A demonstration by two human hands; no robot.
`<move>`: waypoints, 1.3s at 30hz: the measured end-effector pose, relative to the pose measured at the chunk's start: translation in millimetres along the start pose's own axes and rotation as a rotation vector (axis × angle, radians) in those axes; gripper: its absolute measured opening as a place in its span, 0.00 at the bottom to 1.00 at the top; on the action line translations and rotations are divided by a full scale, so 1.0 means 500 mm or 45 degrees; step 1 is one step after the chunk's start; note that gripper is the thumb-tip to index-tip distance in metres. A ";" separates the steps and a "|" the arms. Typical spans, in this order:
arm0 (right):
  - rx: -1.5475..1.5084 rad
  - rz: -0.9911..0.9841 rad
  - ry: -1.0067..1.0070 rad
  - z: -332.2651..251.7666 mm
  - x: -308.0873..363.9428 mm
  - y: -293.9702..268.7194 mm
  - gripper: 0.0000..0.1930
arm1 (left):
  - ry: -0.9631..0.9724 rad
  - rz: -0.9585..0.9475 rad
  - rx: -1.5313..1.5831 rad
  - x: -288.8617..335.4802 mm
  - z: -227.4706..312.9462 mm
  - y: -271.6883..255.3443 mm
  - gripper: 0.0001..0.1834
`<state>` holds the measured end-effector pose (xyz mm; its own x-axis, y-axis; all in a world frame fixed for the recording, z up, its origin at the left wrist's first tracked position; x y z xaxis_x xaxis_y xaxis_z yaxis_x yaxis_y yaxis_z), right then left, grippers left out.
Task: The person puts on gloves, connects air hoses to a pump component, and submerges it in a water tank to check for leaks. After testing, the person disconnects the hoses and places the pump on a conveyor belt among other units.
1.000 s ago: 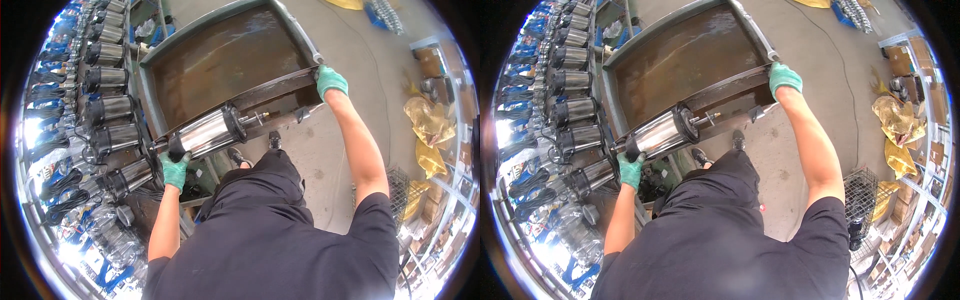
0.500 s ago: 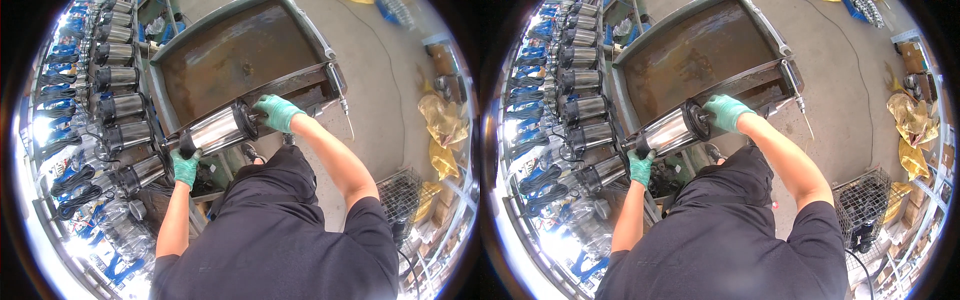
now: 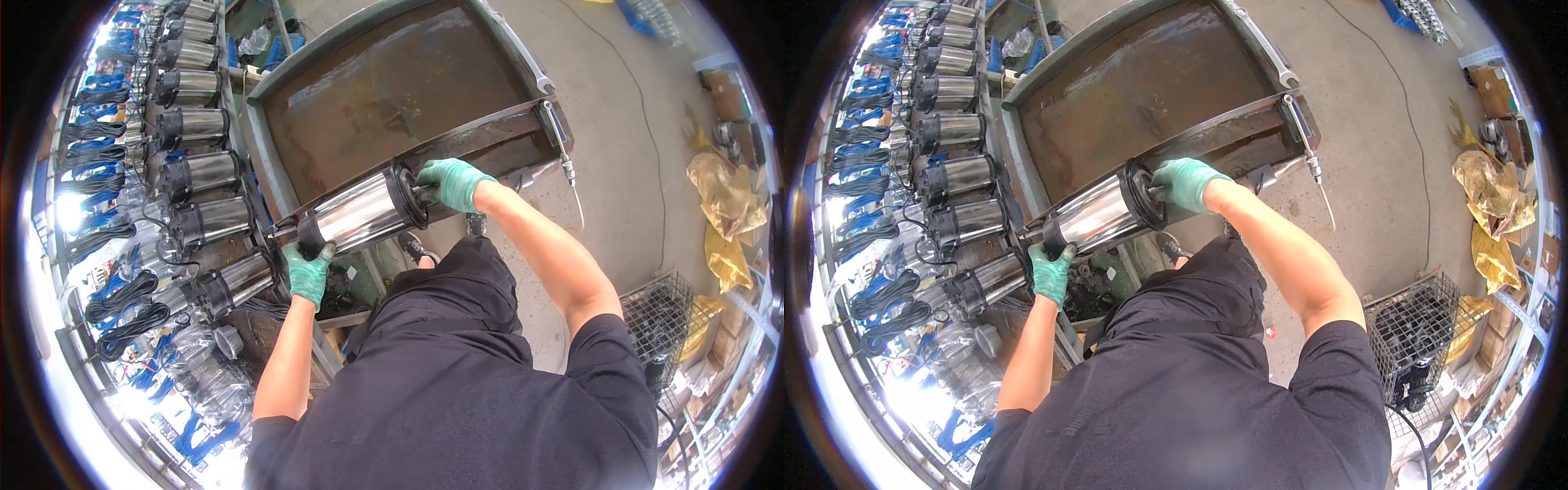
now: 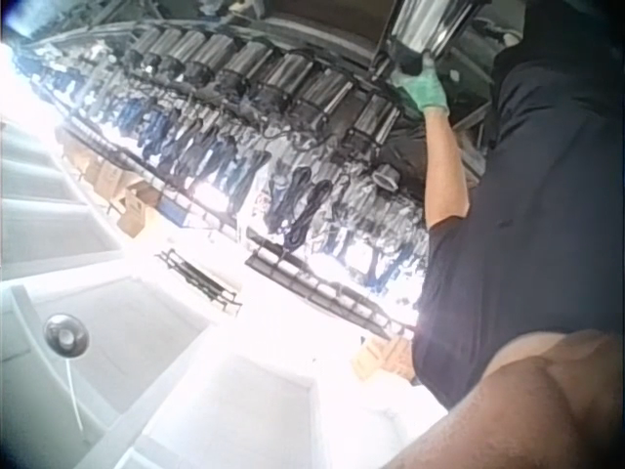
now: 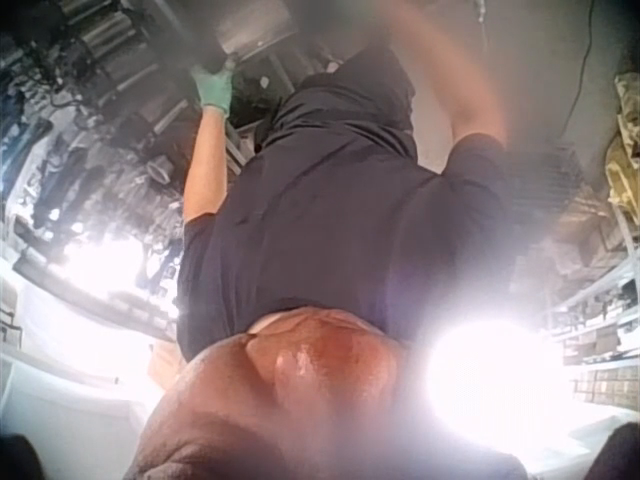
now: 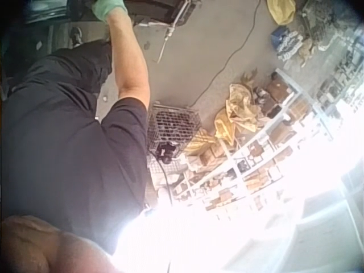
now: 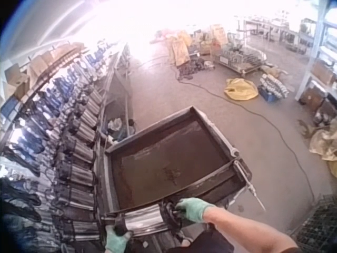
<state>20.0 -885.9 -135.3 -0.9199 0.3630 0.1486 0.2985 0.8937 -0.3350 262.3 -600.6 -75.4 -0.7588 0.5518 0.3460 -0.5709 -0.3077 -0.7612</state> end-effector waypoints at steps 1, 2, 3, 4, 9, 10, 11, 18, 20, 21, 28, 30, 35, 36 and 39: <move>-0.001 0.002 0.002 -0.001 -0.001 0.000 0.13 | 0.007 0.008 0.003 -0.004 -0.012 0.001 0.38; 0.012 -0.012 0.011 -0.004 -0.003 -0.003 0.13 | 0.018 0.012 0.004 -0.007 -0.011 0.002 0.37; 0.025 -0.026 0.019 -0.008 -0.004 -0.006 0.14 | 0.022 0.006 0.001 -0.008 -0.010 0.003 0.37; 0.023 -0.021 0.024 -0.011 -0.006 -0.009 0.14 | 0.004 0.001 0.010 -0.009 -0.010 0.003 0.38; 0.034 -0.053 0.037 -0.017 -0.009 -0.017 0.14 | 0.034 -0.001 -0.025 -0.022 -0.022 0.001 0.39; 0.034 -0.050 0.037 -0.015 -0.006 -0.014 0.14 | 0.043 0.002 -0.033 -0.021 -0.029 0.001 0.39; 0.035 -0.045 0.026 -0.018 -0.001 -0.011 0.13 | 0.051 0.004 -0.041 -0.019 -0.025 0.001 0.38; 0.188 -0.159 -0.057 -0.036 -0.008 -0.015 0.10 | 0.054 -0.004 -0.048 -0.015 -0.027 -0.001 0.36; 0.205 -0.188 -0.027 -0.042 -0.014 -0.017 0.10 | 0.044 -0.012 -0.057 -0.017 -0.022 -0.003 0.37; 0.222 -0.214 0.003 -0.045 -0.017 -0.019 0.10 | 0.038 -0.012 -0.055 -0.016 -0.015 -0.003 0.37; 0.268 -0.323 0.117 -0.069 -0.028 -0.020 0.11 | 0.055 0.001 -0.011 -0.007 -0.007 -0.003 0.38; 0.367 -0.419 0.182 -0.089 -0.028 -0.025 0.11 | 0.048 0.008 -0.011 -0.010 0.005 0.001 0.38; 0.250 -0.320 -0.006 -0.042 -0.028 -0.014 0.10 | 0.050 -0.035 -0.123 -0.007 -0.015 -0.009 0.40; 0.221 -0.278 -0.043 -0.046 -0.016 -0.010 0.10 | 0.042 -0.039 -0.080 0.000 -0.009 -0.010 0.41; 0.097 -0.317 0.115 -0.036 -0.016 -0.040 0.15 | -0.023 -0.046 -0.056 -0.021 0.003 0.001 0.40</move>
<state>25.9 -901.8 -112.8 -0.9350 0.1598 0.3167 0.0428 0.9371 -0.3464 269.4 -607.7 -78.5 -0.7437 0.5479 0.3832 -0.5840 -0.2533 -0.7713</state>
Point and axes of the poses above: each hand's wrist, its own x-axis away from the middle knuckle, its own y-axis out of the palm, z = x × y, the point moved 3 cm from there along -x, towards the middle knuckle, and after that the axes turned 11 degrees about -x, right-handed, at the moved point
